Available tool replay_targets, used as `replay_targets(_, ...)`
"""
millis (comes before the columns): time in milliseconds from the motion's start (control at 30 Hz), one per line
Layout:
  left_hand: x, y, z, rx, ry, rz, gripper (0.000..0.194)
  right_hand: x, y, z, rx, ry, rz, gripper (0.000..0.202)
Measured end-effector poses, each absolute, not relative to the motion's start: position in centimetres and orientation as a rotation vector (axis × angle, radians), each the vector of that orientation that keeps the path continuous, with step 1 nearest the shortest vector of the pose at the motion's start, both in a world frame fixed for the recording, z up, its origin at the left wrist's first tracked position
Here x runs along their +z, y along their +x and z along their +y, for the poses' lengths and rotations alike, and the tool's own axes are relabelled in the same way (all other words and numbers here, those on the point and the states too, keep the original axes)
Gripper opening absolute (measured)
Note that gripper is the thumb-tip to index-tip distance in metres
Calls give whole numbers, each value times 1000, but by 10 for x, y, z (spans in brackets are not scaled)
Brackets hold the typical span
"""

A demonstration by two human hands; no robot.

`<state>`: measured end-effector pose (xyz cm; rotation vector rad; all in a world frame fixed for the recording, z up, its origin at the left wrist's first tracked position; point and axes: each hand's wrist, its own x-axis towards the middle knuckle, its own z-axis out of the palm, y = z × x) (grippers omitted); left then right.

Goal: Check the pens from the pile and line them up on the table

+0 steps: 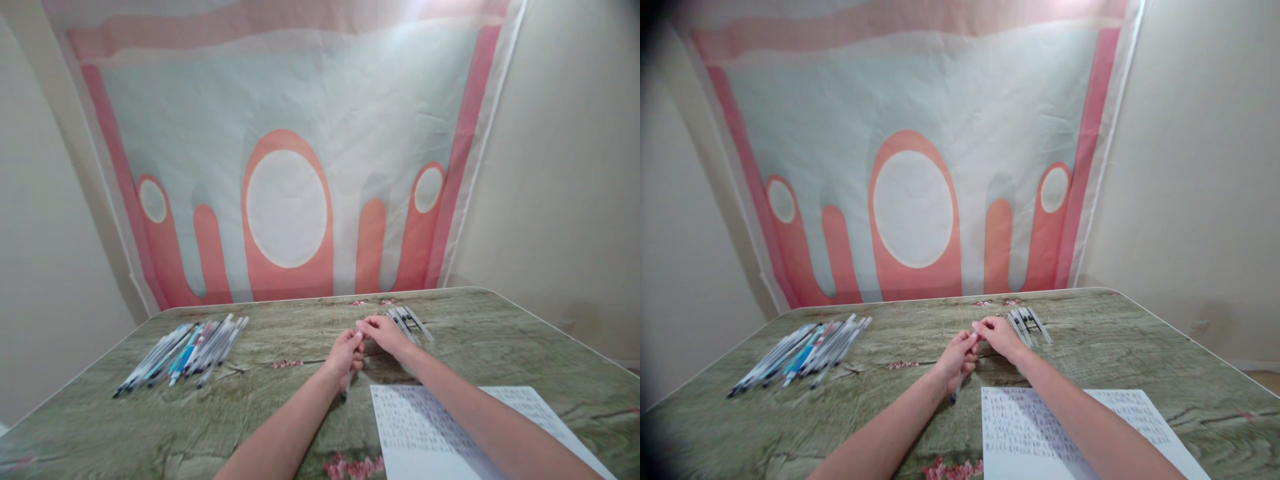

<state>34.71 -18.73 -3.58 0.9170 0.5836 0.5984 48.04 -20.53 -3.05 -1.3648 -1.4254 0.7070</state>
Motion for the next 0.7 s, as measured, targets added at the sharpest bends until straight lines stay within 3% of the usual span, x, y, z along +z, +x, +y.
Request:
replay_targets(433,-37,349,-189,525,1050,660,34,-24,507,-199,782,-1409,-1267,38)
replay_targets(700,-45,351,-183,548,871,639,20,-26,556,-178,473,-1578,-1358,30)
